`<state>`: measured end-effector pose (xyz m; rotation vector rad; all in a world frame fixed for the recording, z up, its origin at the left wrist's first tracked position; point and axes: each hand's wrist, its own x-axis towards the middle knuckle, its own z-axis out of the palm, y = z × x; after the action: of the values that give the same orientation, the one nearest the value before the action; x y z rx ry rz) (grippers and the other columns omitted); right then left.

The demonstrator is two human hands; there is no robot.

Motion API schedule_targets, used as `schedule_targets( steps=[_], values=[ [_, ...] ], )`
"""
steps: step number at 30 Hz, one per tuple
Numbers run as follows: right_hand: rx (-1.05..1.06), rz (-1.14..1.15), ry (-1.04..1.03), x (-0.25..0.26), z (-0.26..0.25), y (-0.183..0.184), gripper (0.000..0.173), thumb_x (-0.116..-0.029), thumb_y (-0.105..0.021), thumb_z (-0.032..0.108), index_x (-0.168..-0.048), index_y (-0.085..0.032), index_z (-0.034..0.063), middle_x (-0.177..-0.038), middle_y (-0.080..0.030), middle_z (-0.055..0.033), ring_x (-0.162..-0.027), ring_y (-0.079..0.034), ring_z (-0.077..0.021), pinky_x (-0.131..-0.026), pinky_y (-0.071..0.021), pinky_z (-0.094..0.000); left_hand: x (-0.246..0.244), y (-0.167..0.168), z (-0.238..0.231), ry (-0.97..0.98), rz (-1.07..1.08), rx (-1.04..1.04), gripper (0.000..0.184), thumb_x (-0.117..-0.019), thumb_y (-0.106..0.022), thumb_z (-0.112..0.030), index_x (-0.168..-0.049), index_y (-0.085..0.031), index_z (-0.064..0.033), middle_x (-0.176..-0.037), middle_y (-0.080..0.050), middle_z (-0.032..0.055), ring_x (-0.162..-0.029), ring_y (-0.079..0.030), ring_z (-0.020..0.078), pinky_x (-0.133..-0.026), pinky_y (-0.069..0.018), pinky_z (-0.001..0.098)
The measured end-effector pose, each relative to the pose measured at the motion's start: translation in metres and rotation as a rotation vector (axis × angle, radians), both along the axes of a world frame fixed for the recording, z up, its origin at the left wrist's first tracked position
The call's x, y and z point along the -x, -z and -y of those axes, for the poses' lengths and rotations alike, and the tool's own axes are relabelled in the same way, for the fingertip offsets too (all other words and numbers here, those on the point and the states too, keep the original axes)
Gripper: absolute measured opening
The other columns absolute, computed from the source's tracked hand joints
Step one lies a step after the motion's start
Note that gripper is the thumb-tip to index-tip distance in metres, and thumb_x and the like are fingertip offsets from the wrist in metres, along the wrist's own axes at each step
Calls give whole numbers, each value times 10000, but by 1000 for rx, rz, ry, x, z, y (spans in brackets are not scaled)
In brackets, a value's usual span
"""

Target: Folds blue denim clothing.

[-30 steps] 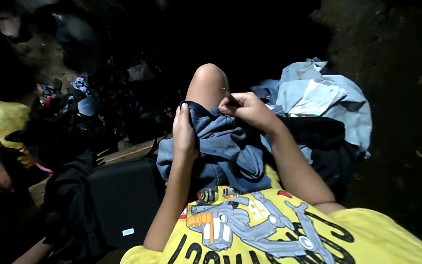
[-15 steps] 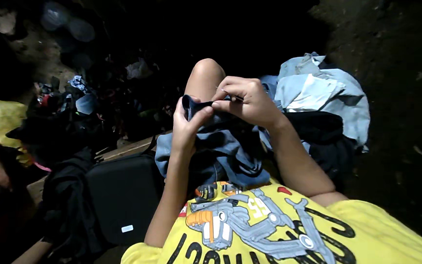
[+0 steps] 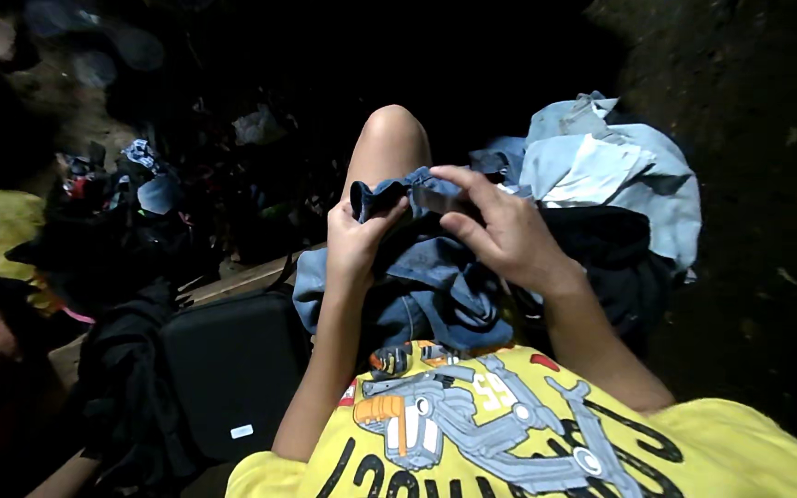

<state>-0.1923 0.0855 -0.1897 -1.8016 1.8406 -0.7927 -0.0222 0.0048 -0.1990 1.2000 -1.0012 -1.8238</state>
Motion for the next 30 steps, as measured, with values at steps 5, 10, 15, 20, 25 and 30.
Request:
schedule_targets(
  steps=[5, 10, 15, 20, 25, 30],
  values=[
    [-27, -23, -9, -9, -2, 8, 538, -1066, -454, 409, -1522, -493, 128, -1012, -687, -117, -714, -652, -258, -558, -514, -441, 0, 2, -2, 23, 19, 32, 247, -792, -674, 127, -864, -686, -108, -781, -713, -71, -722, -673, -7, -698, -583, 193],
    [35, -67, 76, -21, 2, 14, 500, -1051, -505, 375, -1491, -542, 142, -935, -669, -124, -673, -637, -276, -521, -489, -441, -2, 3, -4, 58, 38, 30, 200, -842, -676, 89, -872, -689, -109, -759, -707, -61, -675, -662, 1, -635, -571, 189],
    [46, -40, 173, -26, -2, 21, 469, -1045, -526, 368, -1473, -569, 181, -889, -652, -95, -665, -620, -240, -531, -480, -417, -3, 6, -8, 12, 39, 53, 196, -841, -699, 64, -840, -686, -131, -742, -697, -71, -665, -654, -10, -631, -567, 184],
    [-59, 267, 138, -21, 1, 24, 434, -1067, -494, 293, -1484, -546, 183, -1109, -709, -50, -797, -644, -112, -691, -540, -342, 5, 4, -7, -37, 43, 37, 176, -842, -703, 85, -852, -685, -90, -765, -708, -61, -720, -674, 0, -703, -584, 200],
    [-85, 299, 73, -14, -6, 25, 455, -1054, -504, 307, -1481, -544, 154, -1251, -691, -49, -969, -680, -105, -808, -571, -344, 3, 6, -8, -57, 56, -20, 180, -865, -717, 56, -862, -687, -121, -762, -720, -68, -689, -679, -5, -650, -584, 191],
    [-7, 160, 78, -21, 0, 25, 468, -1034, -544, 330, -1464, -569, 148, -1129, -716, -95, -871, -700, -216, -682, -562, -443, -1, 7, -11, -7, 37, 4, 215, -840, -694, 77, -849, -694, -137, -743, -704, -66, -654, -655, -5, -603, -562, 181]
  ],
)
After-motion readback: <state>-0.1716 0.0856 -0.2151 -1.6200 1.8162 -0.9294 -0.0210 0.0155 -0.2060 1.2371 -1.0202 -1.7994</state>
